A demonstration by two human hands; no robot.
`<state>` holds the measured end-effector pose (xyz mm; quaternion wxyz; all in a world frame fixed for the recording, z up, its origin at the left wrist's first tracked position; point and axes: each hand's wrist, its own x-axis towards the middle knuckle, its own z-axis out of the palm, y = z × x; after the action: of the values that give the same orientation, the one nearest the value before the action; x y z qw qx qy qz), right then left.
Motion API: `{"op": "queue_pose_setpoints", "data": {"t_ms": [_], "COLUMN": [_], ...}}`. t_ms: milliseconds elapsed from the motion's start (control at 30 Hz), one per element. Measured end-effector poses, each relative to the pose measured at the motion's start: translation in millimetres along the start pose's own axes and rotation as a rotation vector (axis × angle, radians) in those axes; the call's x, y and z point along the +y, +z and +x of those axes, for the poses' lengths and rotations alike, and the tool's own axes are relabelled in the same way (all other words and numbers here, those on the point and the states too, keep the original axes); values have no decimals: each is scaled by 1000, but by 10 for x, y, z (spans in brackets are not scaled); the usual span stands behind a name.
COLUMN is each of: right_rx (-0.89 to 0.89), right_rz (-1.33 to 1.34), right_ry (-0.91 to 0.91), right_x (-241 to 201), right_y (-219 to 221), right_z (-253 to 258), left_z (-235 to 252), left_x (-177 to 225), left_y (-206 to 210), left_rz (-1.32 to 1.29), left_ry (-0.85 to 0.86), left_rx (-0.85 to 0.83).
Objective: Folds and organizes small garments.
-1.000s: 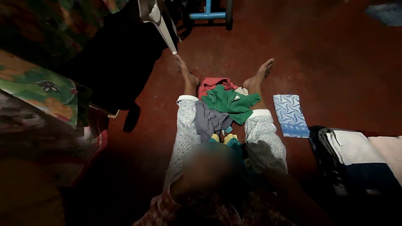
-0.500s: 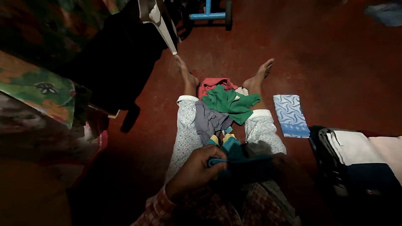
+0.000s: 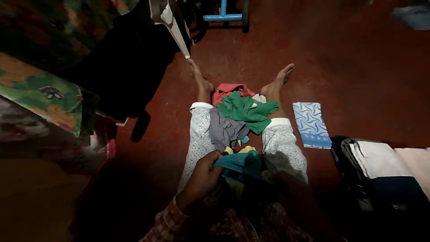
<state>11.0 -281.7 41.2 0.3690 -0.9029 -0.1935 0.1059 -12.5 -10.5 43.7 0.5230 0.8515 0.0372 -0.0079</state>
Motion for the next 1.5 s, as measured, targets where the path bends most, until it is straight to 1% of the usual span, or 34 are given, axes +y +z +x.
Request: {"op": "queue_pose_setpoints", "data": {"t_ms": [33, 100, 167, 200, 267, 333, 433, 500, 567, 633, 667, 700, 767, 833, 867, 900, 933, 1000, 1033, 1067, 1133, 1167, 1200, 1267, 1333, 1367, 1433, 1500], "right_rx": [44, 210, 385, 425, 485, 505, 536, 528, 392, 164, 41, -107, -326, -450, -455, -412, -309, -16, 104, 180, 236, 234, 227, 218, 170, 143, 71, -29], "right_rz": [-35, -113, -155, -145, -113, -69, -16, 12, 40, 26, 5, 10, 23, 31, 37, 42, 58, 87, 105, 135, 236, 284, 308, 275, 204, 176, 150, 195], "right_ry": [29, -12, -115, -135, -172, -208, -196, -212, -236, -205, -174, -106, 3, 113, 151, 159, 129, 49, 19, -1, -10, -1, 13, 71, 186, 237, 331, 440], "right_x": [15, 111, 248, 304, 396, 445, 342, 286, 271, 197, 157, 121, 121, 139, 136, 114, 83, 69, 78, 75, 35, 11, -11, -37, -40, -21, 36, 64], "right_y": [-38, -135, -297, -404, -589, -734, -870, -882, -800, -593, -466, -355, -162, -30, 15, 40, 65, 161, 210, 244, 274, 278, 271, 232, 166, 148, 132, 130], "right_z": [33, 108, 217, 269, 378, 473, 533, 514, 437, 324, 272, 236, 189, 155, 142, 128, 107, 90, 99, 114, 133, 138, 145, 170, 216, 244, 295, 321], "left_z": [4, 16, 41, 59, 104, 154, 215, 223, 204, 166, 142, 119, 70, 19, 12, 14, 19, 33, 40, 52, 90, 112, 129, 145, 166, 179, 216, 250], "left_x": [14, 71, 143, 185, 240, 288, 377, 371, 273, 109, 14, -79, -233, -363, -416, -460, -492, -518, -503, -481, -425, -394, -360, -236, -56, 40, 150, 303], "left_y": [-18, -84, -201, -272, -423, -542, -605, -575, -466, -287, -199, -114, 35, 128, 155, 176, 196, 234, 249, 258, 263, 265, 266, 266, 268, 255, 256, 325], "left_rz": [-90, -190, -178, -144, -27, 60, 94, 112, 114, 124, 124, 112, 52, -19, -53, -79, -100, -99, -62, 3, 148, 187, 173, -29, -428, -660, -1093, -1363], "left_ry": [-9, -10, 41, 68, 113, 163, 197, 219, 181, 76, 5, -67, -166, -221, -244, -265, -283, -307, -313, -317, -318, -330, -347, -432, -523, -534, -453, -356], "left_rx": [12, 54, 129, 173, 265, 318, 375, 391, 355, 253, 182, 126, 82, 69, 62, 54, 51, 48, 37, 11, -72, -114, -140, -133, -82, -92, -192, -290]}}
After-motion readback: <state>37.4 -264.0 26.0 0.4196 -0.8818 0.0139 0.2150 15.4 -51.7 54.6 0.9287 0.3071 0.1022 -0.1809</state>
